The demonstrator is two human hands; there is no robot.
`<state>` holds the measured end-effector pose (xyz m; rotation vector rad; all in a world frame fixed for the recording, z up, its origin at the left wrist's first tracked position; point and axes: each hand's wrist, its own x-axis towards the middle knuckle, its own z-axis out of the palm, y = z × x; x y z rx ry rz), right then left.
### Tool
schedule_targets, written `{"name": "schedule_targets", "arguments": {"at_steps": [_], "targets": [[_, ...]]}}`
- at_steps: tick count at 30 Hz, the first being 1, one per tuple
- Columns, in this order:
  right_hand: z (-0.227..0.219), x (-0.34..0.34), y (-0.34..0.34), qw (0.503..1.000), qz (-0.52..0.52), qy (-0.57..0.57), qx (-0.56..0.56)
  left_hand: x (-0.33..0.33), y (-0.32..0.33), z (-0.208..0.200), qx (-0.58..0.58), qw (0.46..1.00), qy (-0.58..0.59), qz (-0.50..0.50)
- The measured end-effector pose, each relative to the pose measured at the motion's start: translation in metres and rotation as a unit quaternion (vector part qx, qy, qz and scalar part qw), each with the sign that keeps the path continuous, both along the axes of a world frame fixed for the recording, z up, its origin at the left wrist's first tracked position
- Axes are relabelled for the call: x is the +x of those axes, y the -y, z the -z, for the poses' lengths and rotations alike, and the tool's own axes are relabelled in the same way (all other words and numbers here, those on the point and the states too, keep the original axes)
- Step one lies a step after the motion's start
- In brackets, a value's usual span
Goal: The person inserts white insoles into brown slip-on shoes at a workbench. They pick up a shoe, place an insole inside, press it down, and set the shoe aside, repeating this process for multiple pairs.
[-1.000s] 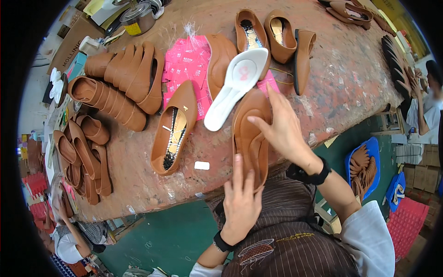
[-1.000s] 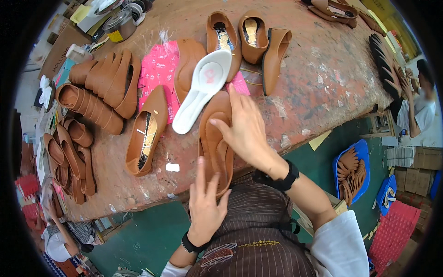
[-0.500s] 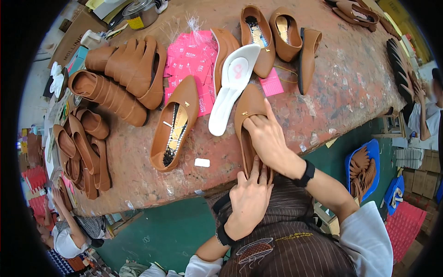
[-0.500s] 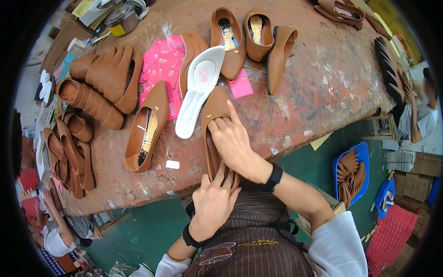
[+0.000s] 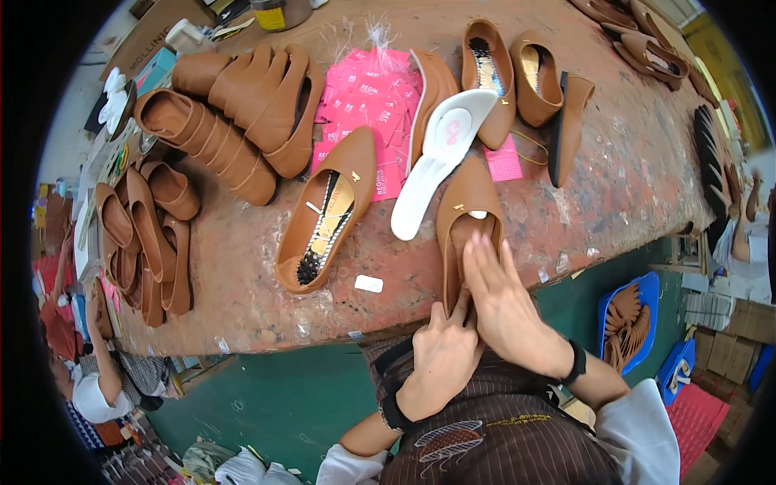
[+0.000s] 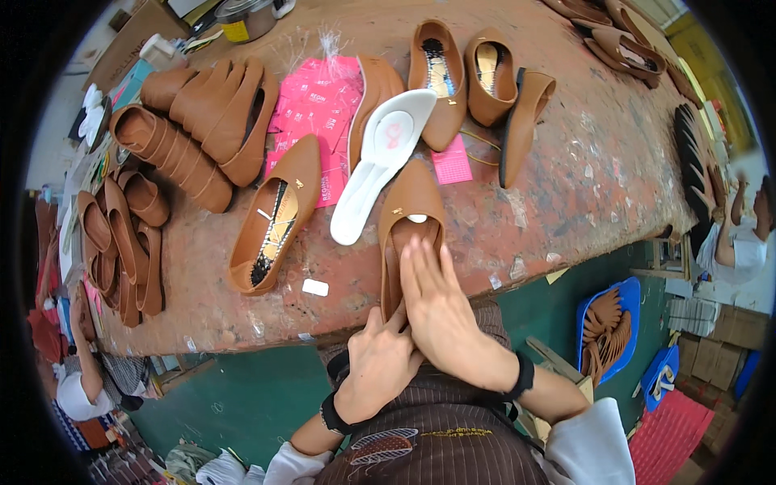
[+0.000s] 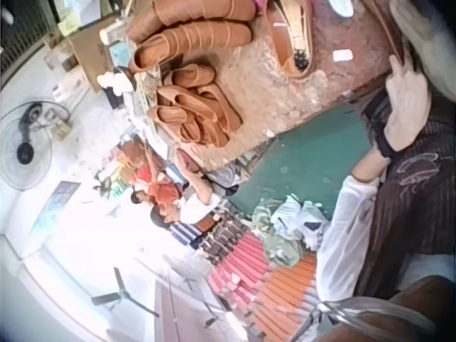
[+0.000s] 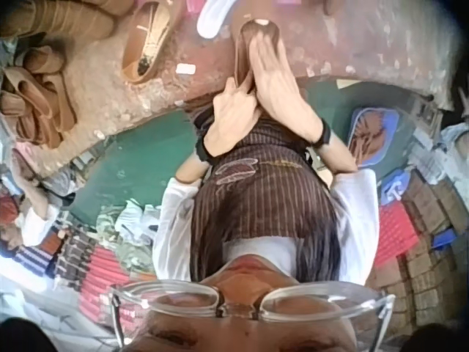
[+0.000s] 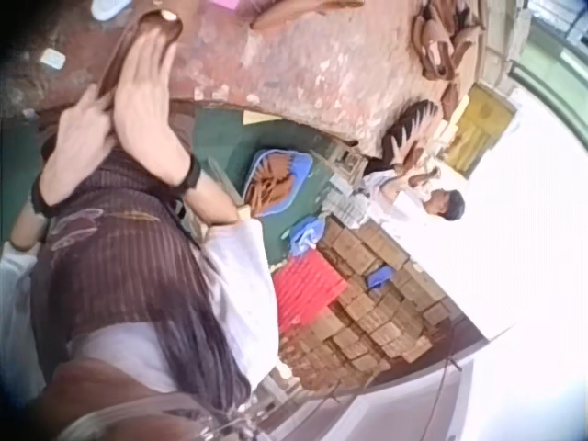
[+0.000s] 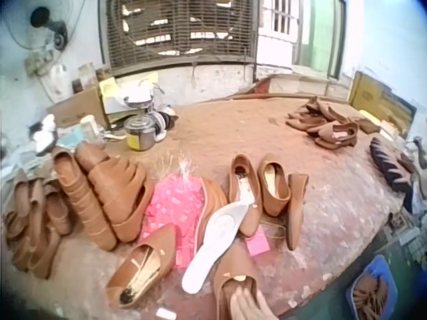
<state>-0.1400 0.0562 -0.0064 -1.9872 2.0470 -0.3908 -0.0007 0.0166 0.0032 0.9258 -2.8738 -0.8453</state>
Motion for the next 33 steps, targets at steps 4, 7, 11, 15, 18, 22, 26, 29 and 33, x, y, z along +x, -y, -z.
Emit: {"name": "schedule_targets", "arguments": {"at_steps": [4,7,11,15,18,22,26,29,33], "targets": [[-0.007,-0.022,0.055,0.996,0.026,-0.033,0.08,-0.002,-0.004,-0.002,-0.036,0.999,-0.02,-0.026],[0.016,-0.013,0.051,0.982,0.061,-0.175,-0.047,-0.002,-0.001,-0.001,-0.022,0.999,-0.032,-0.016],[0.002,-0.022,0.082,0.974,0.042,-0.152,0.16,-0.004,-0.003,0.0,-0.039,0.999,-0.017,-0.009],[0.02,-0.019,0.067,0.983,0.018,-0.183,-0.024,0.003,-0.004,-0.005,-0.04,0.999,-0.011,0.012],[-0.018,-0.029,0.055,0.999,-0.002,-0.023,-0.048,0.032,0.021,-0.027,0.044,0.997,-0.057,0.041],[-0.065,-0.07,0.084,0.988,0.074,0.138,-0.004,0.13,0.097,-0.08,0.264,0.941,-0.152,0.148],[0.009,-0.068,0.126,0.976,-0.089,-0.083,-0.181,0.243,0.117,-0.161,0.117,0.979,-0.136,-0.098],[0.022,-0.063,0.133,0.969,-0.119,-0.088,-0.2,0.238,0.149,-0.164,-0.252,0.917,-0.093,-0.295],[-0.011,-0.077,0.122,0.95,-0.157,-0.057,-0.262,0.149,0.191,-0.143,-0.377,0.868,-0.126,-0.298]]}}
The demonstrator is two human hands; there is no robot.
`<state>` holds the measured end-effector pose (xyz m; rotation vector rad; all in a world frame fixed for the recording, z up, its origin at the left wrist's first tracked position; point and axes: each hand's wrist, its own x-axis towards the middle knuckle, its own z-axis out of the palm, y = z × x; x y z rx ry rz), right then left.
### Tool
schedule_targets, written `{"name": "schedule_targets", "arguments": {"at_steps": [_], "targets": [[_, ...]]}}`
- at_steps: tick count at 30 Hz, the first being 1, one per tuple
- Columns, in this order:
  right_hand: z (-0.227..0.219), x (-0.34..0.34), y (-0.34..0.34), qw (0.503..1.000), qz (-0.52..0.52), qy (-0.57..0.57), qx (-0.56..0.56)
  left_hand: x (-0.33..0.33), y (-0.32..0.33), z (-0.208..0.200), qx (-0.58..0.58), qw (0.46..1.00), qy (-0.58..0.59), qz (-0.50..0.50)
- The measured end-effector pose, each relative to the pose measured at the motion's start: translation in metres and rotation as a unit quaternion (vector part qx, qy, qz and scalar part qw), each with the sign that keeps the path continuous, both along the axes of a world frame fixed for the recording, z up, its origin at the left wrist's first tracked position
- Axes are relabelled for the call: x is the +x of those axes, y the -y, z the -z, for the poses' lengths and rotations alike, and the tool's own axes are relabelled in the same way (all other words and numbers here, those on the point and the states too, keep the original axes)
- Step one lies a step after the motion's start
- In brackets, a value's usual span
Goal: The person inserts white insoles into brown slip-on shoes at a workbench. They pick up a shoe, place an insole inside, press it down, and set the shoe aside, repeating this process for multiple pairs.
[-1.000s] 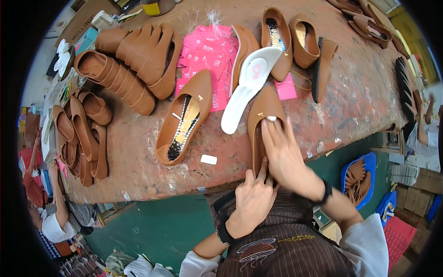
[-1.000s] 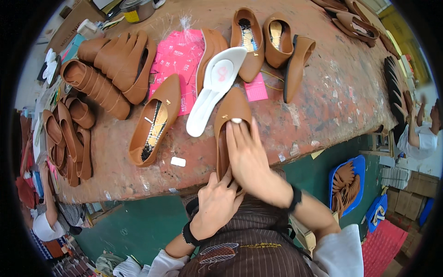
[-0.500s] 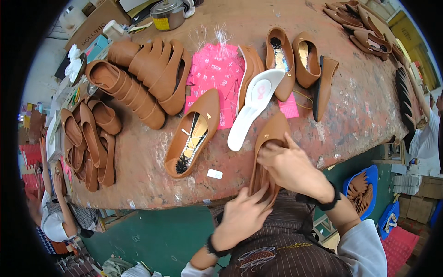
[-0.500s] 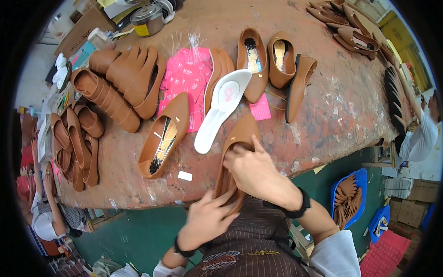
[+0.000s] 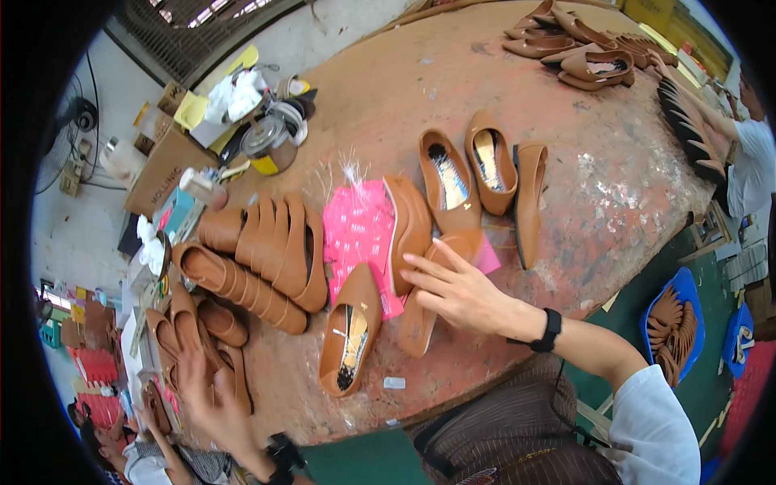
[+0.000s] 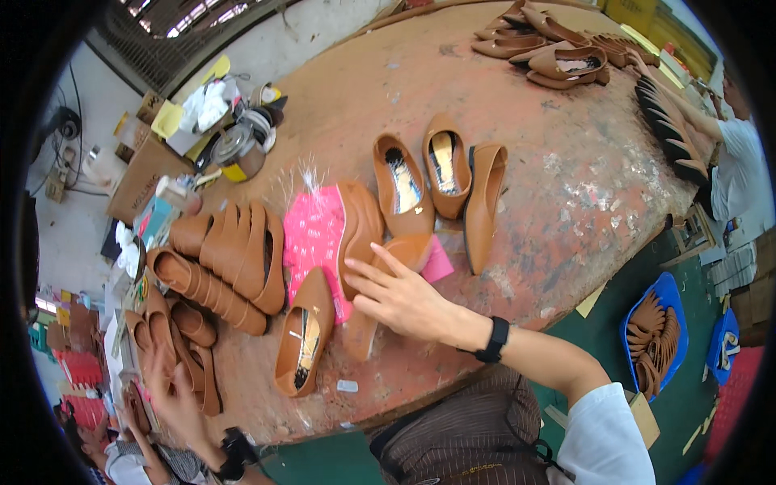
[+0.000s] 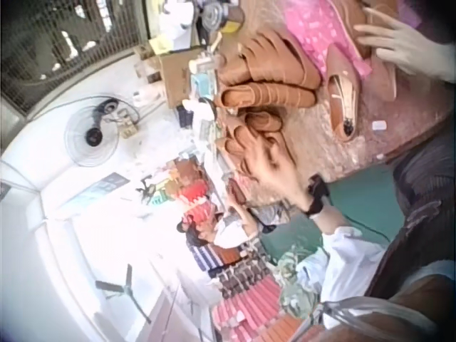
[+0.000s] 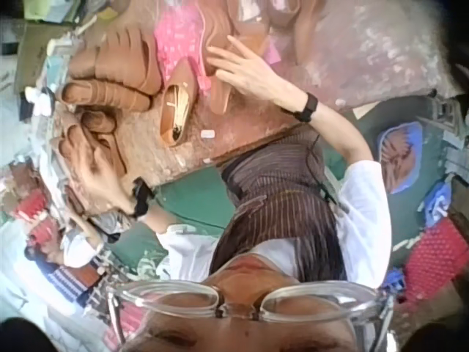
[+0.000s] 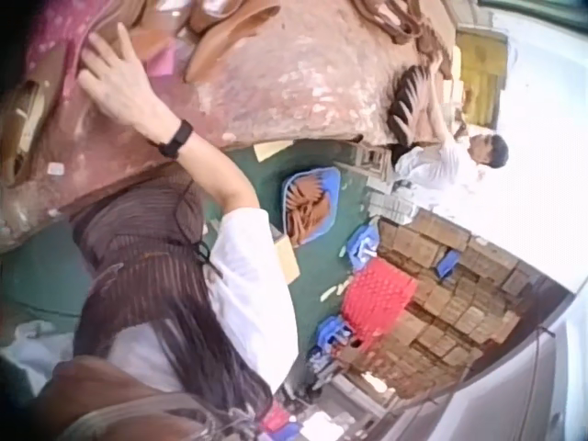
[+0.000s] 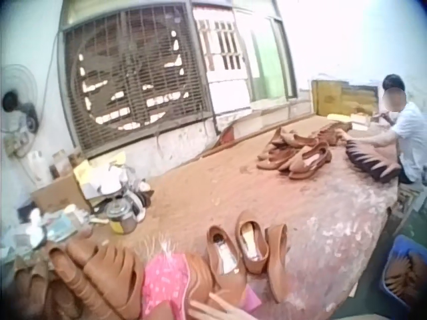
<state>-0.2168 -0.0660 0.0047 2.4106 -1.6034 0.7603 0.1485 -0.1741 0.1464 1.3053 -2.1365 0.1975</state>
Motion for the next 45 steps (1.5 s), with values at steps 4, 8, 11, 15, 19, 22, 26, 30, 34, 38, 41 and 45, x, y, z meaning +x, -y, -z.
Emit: {"name": "schedule_targets", "arguments": {"at_steps": [4,8,11,15,19,22,26,30,34,38,41,45], "targets": [[-0.051,-0.033,-0.055,0.94,0.0,0.325,-0.102,-0.188,0.013,0.045,0.207,0.91,0.055,0.354],[-0.075,-0.043,-0.118,0.683,0.124,0.71,-0.119,-0.307,0.021,0.125,0.198,0.854,0.176,0.448],[-0.072,-0.056,-0.155,0.628,0.194,0.75,-0.067,-0.358,0.031,0.108,0.307,0.829,0.252,0.394],[-0.034,-0.06,-0.189,0.536,0.173,0.826,0.008,-0.362,0.049,0.072,0.435,0.797,0.032,0.418],[-0.019,-0.067,-0.19,0.488,0.156,0.857,0.051,-0.315,-0.008,0.014,0.457,0.679,-0.167,0.55],[-0.018,-0.066,-0.182,0.491,0.168,0.852,0.075,-0.244,-0.08,0.001,0.395,0.701,-0.177,0.567],[-0.02,-0.068,-0.178,0.6,0.229,0.747,0.169,-0.199,-0.179,0.04,0.379,0.854,-0.127,0.332],[-0.04,-0.037,-0.143,0.9,0.248,0.348,0.087,-0.2,-0.18,0.142,0.387,0.91,-0.091,0.117],[-0.024,-0.001,-0.118,0.979,0.092,0.168,0.07,-0.163,-0.183,0.142,0.289,0.942,0.036,0.169],[0.005,0.054,-0.091,0.973,0.005,0.205,0.104,-0.089,-0.163,0.154,0.137,0.984,0.027,0.113],[0.029,0.097,-0.071,0.967,-0.048,0.22,0.118,-0.052,-0.151,0.178,0.185,0.974,-0.063,0.117],[0.036,0.124,-0.056,0.945,-0.084,0.269,0.166,-0.041,-0.143,0.202,0.191,0.938,-0.201,0.207]]}}
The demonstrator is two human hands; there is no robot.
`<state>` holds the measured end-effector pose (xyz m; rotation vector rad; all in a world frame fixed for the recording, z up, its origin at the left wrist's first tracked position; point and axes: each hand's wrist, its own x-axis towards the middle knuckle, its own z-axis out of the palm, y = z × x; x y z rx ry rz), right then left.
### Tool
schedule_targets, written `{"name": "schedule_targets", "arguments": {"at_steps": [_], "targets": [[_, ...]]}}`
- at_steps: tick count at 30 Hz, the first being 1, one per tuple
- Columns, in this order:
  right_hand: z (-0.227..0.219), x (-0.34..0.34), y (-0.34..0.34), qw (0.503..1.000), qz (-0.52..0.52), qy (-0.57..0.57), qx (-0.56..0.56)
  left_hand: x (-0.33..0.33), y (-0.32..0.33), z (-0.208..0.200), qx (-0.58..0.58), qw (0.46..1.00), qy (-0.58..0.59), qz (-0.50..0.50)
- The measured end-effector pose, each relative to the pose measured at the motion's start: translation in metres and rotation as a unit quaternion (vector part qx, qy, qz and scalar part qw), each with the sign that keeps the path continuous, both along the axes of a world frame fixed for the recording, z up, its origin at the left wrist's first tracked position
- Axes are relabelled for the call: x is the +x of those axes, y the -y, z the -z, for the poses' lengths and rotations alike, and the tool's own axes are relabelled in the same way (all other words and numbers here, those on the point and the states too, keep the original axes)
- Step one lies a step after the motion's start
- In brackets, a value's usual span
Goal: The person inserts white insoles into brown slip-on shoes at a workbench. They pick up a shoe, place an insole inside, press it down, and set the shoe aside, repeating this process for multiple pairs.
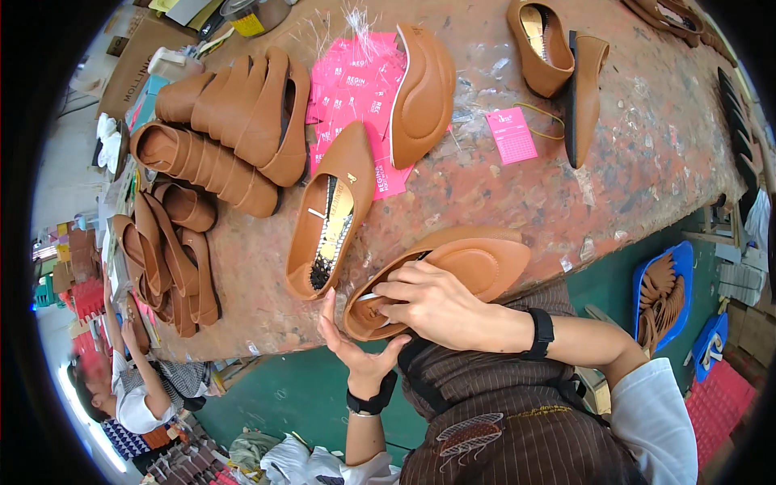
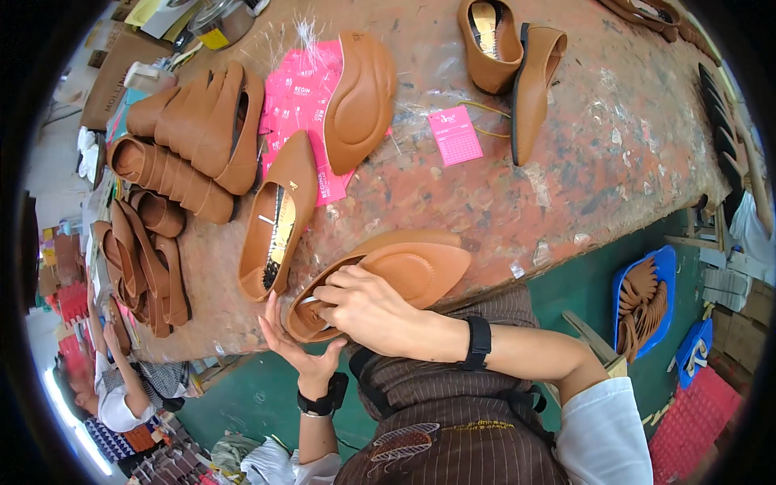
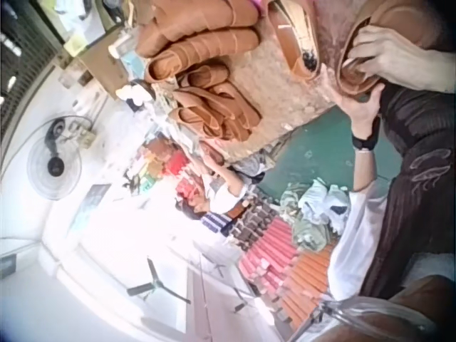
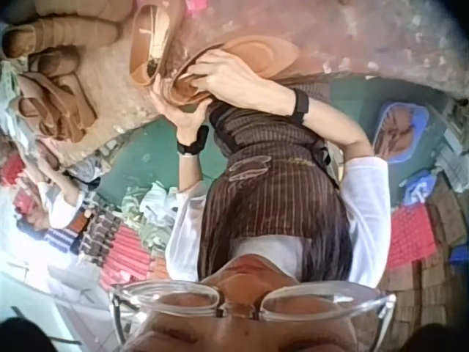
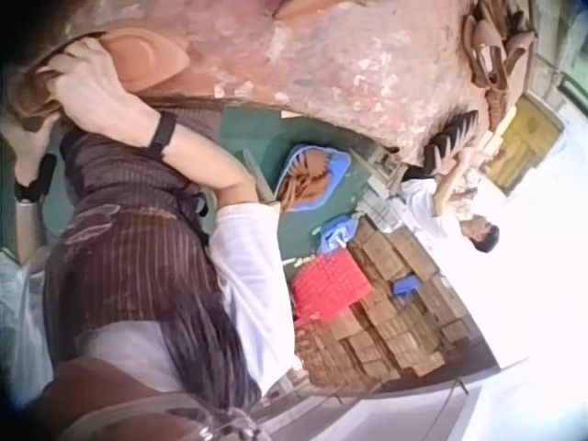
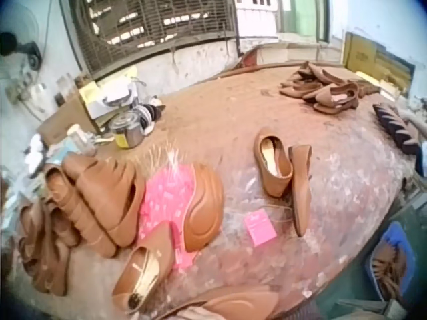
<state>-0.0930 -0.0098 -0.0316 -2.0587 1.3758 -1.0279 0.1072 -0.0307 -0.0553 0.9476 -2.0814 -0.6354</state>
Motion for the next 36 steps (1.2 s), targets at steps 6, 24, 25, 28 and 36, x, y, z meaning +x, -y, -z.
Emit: {"name": "schedule_targets", "arguments": {"at_steps": [6,24,25,28,36], "targets": [[0.009,0.01,0.009,0.998,-0.034,-0.02,0.051,-0.001,0.005,0.022,0.02,0.999,-0.042,0.027],[-0.008,0.002,0.001,0.977,-0.099,-0.182,0.055,-0.004,0.018,0.01,0.141,0.985,-0.1,0.021],[-0.006,-0.006,-0.01,0.976,-0.055,-0.204,0.057,-0.005,0.019,0.007,0.114,0.99,-0.082,0.023],[-0.013,0.001,-0.016,0.963,0.003,-0.262,0.059,-0.013,0.02,0.004,0.107,0.99,-0.093,0.001],[-0.032,-0.063,0.027,0.903,0.393,-0.17,0.037,-0.066,-0.047,-0.031,0.114,0.982,0.146,0.039]]}}
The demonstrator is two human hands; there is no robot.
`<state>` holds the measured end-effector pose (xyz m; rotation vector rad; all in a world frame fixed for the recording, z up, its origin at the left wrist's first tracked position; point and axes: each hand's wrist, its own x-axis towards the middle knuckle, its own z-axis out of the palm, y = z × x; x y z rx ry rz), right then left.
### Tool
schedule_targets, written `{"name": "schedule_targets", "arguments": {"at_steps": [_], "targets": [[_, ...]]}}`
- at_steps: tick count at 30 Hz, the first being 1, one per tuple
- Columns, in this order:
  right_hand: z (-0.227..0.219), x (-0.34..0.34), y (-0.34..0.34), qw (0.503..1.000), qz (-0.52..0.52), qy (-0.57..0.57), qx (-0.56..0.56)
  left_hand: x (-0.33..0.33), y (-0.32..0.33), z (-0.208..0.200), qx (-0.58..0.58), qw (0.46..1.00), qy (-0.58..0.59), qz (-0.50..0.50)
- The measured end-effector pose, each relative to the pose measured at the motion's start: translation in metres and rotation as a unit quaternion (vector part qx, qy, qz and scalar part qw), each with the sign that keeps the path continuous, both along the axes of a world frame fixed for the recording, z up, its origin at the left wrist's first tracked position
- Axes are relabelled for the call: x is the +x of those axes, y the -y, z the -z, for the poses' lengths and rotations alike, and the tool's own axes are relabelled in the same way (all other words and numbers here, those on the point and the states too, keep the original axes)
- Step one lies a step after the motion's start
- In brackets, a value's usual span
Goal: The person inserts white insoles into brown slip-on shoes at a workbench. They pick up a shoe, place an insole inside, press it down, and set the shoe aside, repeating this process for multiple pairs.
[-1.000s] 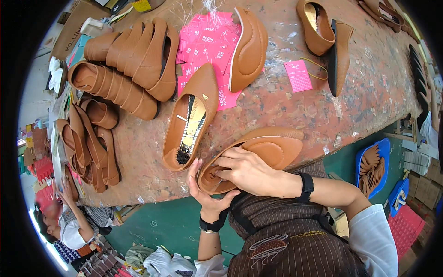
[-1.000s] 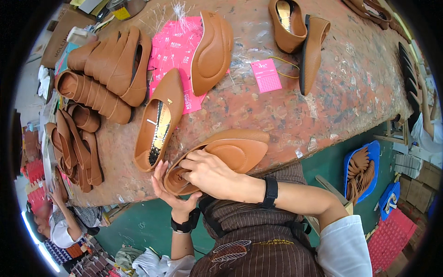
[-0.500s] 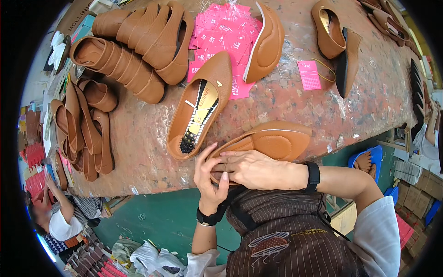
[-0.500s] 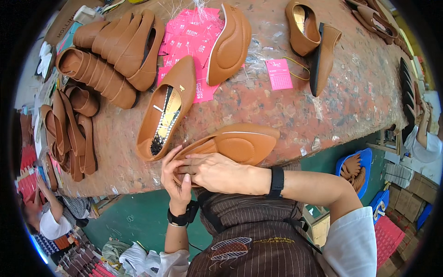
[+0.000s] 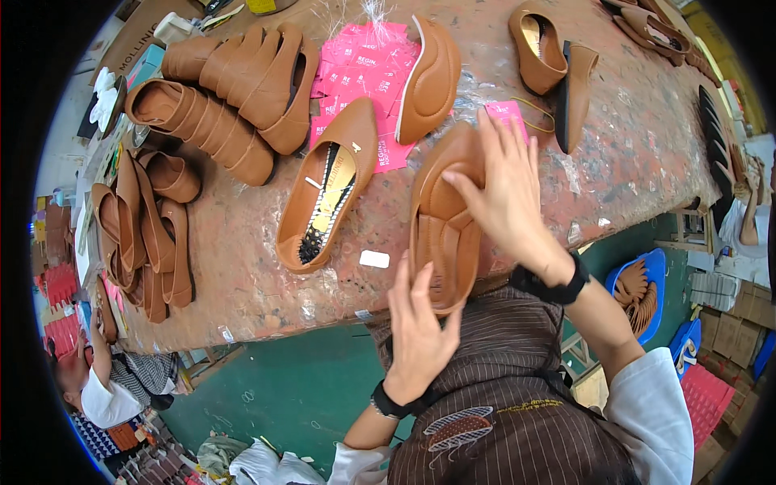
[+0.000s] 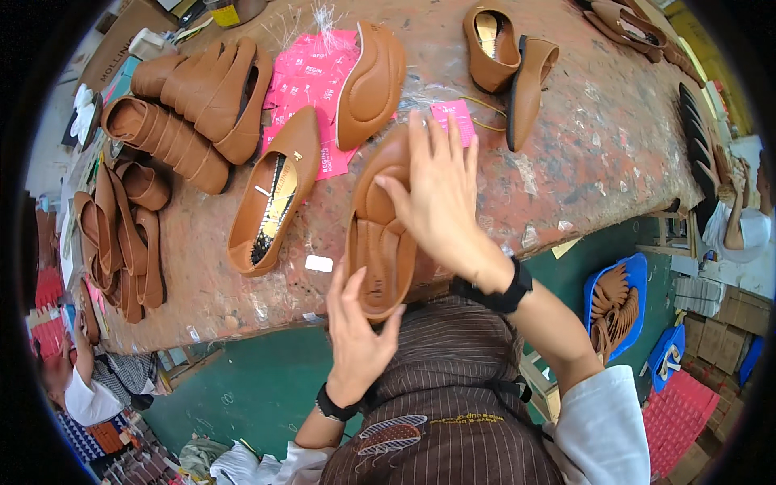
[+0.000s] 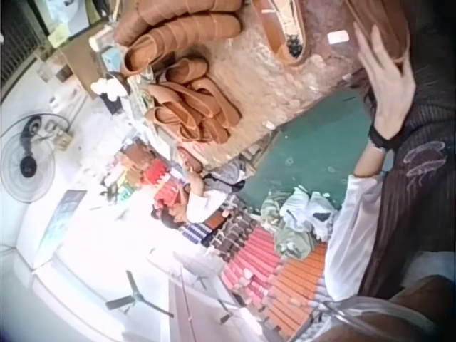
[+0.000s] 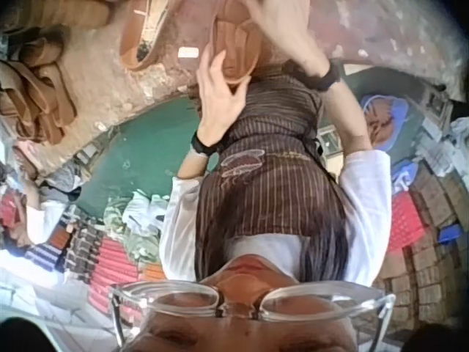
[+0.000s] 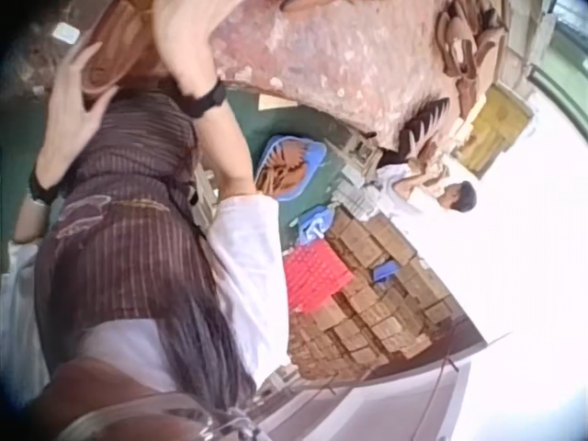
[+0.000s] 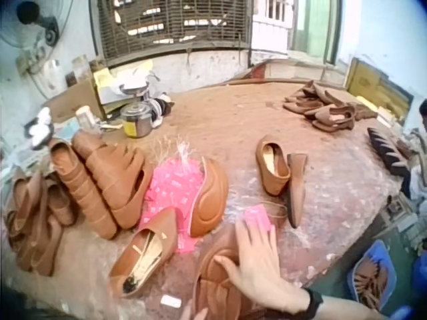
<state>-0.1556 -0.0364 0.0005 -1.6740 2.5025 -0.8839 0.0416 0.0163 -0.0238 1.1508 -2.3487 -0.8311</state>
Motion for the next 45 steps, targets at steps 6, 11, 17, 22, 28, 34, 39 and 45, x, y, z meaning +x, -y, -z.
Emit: {"name": "schedule_targets", "arguments": {"at_steps": [6,11,17,22,28,34,39,45], "targets": [[-0.034,0.002,-0.05,0.97,-0.189,0.144,0.053,-0.031,0.004,-0.006,0.06,0.998,0.004,0.009],[-0.002,0.034,-0.09,0.977,-0.207,0.052,0.027,-0.029,0.004,0.023,0.003,0.998,-0.067,0.002],[0.015,0.0,-0.019,0.973,-0.181,0.042,0.137,-0.031,0.0,0.029,0.009,0.999,-0.038,-0.01],[0.022,0.011,-0.059,0.971,-0.223,-0.051,0.071,-0.034,0.0,0.025,-0.005,1.0,-0.013,-0.012],[0.022,0.014,-0.021,0.966,-0.17,-0.082,0.179,-0.033,0.004,0.029,0.015,1.0,0.0,0.005],[0.012,0.022,-0.06,0.946,-0.253,-0.113,0.169,-0.034,0.003,0.024,0.052,0.998,-0.044,0.005],[0.038,0.029,-0.03,0.968,-0.149,-0.152,0.135,-0.031,0.002,0.032,0.028,0.998,-0.045,0.017],[0.021,0.019,-0.02,0.97,-0.144,-0.12,0.157,-0.033,0.005,0.026,0.026,0.999,-0.025,0.012]]}}
